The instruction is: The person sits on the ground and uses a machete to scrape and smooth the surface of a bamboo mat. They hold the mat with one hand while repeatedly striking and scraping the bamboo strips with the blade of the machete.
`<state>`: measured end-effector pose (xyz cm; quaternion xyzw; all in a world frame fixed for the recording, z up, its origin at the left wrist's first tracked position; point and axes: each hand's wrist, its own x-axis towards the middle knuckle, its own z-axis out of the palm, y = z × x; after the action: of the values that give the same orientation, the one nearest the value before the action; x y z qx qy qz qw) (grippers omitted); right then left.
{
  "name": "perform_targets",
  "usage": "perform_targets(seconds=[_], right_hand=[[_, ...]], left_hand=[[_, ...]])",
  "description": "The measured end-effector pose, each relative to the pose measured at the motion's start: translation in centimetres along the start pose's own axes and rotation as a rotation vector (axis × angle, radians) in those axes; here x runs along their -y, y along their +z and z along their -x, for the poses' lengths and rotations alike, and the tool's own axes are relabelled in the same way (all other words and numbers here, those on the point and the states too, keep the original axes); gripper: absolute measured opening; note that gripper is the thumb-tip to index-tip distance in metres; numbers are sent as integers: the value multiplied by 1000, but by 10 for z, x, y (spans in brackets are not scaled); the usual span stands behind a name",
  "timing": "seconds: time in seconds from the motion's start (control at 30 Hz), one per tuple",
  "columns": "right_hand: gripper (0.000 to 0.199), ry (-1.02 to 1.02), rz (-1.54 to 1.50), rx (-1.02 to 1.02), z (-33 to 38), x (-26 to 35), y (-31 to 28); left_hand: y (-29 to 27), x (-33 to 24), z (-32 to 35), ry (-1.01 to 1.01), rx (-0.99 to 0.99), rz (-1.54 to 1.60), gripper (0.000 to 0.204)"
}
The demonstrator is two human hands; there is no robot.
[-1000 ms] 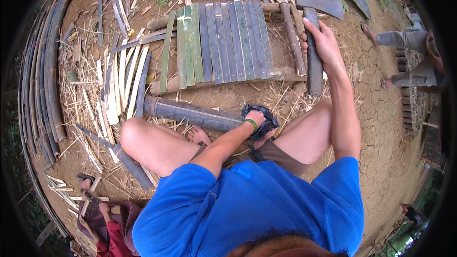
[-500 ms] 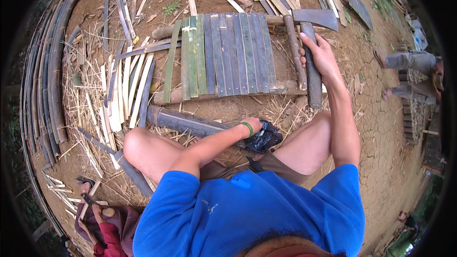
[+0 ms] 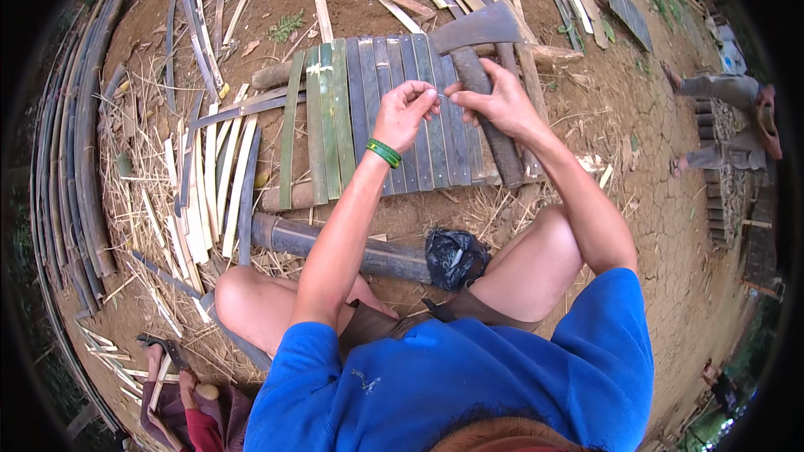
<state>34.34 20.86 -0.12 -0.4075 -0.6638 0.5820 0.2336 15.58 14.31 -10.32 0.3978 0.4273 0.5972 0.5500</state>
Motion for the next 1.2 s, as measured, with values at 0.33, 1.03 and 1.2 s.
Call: perform_targets(seconds=[0.33,1.03,1.2], right_hand=[[39,-82,231,-99,-44,-12,45],[35,243,33,-66,-49,-28,22],[37,224,34,-76,-61,-31,18]], left_hand=[[-3,6,1,-4,-286,297,18],[-167,125,-180,246,-808,-1008,20],[-167,123,-177,225,-800,-1039,19]])
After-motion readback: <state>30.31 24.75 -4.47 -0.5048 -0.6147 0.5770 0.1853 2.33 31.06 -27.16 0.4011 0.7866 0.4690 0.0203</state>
